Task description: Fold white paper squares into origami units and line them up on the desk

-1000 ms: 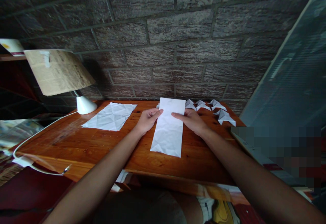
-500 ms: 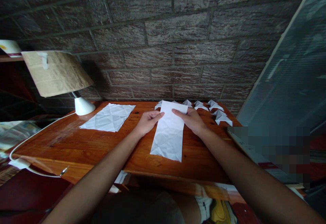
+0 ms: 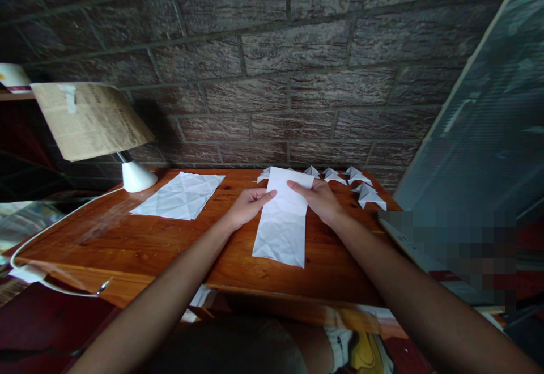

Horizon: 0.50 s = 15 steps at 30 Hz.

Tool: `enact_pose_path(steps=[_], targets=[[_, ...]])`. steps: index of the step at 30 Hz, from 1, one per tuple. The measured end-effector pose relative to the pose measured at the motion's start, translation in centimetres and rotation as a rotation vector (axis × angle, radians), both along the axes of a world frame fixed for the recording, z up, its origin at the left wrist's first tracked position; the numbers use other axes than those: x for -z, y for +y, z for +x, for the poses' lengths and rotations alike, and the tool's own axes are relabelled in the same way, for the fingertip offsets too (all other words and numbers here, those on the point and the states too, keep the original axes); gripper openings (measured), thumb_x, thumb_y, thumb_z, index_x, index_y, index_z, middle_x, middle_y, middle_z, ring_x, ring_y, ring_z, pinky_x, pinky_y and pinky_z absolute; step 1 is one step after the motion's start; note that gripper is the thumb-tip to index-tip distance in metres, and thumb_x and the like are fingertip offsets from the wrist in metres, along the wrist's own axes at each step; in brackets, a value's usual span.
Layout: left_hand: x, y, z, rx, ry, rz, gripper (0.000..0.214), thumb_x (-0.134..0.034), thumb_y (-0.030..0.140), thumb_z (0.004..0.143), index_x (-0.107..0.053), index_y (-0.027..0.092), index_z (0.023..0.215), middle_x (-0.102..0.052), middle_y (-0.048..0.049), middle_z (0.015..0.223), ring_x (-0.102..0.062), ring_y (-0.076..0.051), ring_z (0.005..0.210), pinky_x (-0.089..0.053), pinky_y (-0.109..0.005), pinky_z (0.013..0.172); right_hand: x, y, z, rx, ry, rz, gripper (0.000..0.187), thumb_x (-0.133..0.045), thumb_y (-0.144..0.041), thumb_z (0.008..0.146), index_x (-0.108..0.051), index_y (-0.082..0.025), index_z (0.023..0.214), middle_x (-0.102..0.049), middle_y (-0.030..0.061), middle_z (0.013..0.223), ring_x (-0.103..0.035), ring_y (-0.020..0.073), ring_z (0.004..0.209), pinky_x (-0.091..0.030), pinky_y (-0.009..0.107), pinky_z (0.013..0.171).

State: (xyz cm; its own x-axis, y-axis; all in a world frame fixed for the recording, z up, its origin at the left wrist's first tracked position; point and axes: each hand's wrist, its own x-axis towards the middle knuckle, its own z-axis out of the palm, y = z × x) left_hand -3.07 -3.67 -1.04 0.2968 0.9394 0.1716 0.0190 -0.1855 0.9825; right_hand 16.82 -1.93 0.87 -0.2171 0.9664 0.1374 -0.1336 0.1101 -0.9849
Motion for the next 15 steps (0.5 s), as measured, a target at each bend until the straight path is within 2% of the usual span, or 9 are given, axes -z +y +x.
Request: enact_pose_path(steps=[3, 7, 9, 15], targets=[[0.02, -0.01, 0.14, -0.001, -0.004, -0.014, 0.048, -0.070, 0.060, 0.077, -0.073, 0.013, 0.085, -0.073, -0.0039, 0.076, -0.062, -0.016, 0.065, -0.047, -0.027, 0.065, -0.04, 0.09, -0.06, 0.004, 0.025, 0.015, 0.038, -0.082, -0.047, 0.065, -0.074, -0.016, 0.085, -0.078, 0.0067, 0.091, -0.070, 0.0195, 0.074, -0.053, 0.030, 0.069], [0.24, 0.33, 0.26, -0.078, -0.010, 0.031, 0.049, -0.069, 0.061, 0.076, -0.070, 0.013, 0.085, -0.071, -0.0018, 0.073, -0.058, -0.014, 0.060, -0.044, -0.025, 0.058, -0.22, 0.44, 0.07, 0.084, 0.082, 0.100, 0.039, -0.081, -0.052, 0.065, -0.074, -0.018, 0.081, -0.077, 0.0044, 0.085, -0.068, 0.0189, 0.074, -0.053, 0.030, 0.069], [0.44, 0.57, 0.23, -0.115, 0.012, 0.067, 0.048, -0.066, 0.061, 0.078, -0.068, 0.014, 0.086, -0.069, -0.0009, 0.072, -0.056, -0.013, 0.059, -0.042, -0.024, 0.056, -0.32, 0.56, 0.16, 0.082, 0.093, 0.114, 0.038, -0.078, -0.055, 0.068, -0.073, -0.019, 0.079, -0.076, 0.0033, 0.081, -0.068, 0.0189, 0.074, -0.053, 0.031, 0.071], [0.61, 0.77, 0.03, -0.323, 0.200, 0.343, 0.044, -0.053, 0.056, 0.090, -0.061, 0.015, 0.076, -0.061, 0.0002, 0.067, -0.052, -0.013, 0.063, -0.039, -0.024, 0.058, -0.46, 0.41, -0.03, 0.020, 0.102, 0.142, 0.045, -0.068, -0.064, 0.076, -0.072, -0.019, 0.082, -0.076, 0.0035, 0.084, -0.069, 0.0193, 0.077, -0.054, 0.032, 0.075]])
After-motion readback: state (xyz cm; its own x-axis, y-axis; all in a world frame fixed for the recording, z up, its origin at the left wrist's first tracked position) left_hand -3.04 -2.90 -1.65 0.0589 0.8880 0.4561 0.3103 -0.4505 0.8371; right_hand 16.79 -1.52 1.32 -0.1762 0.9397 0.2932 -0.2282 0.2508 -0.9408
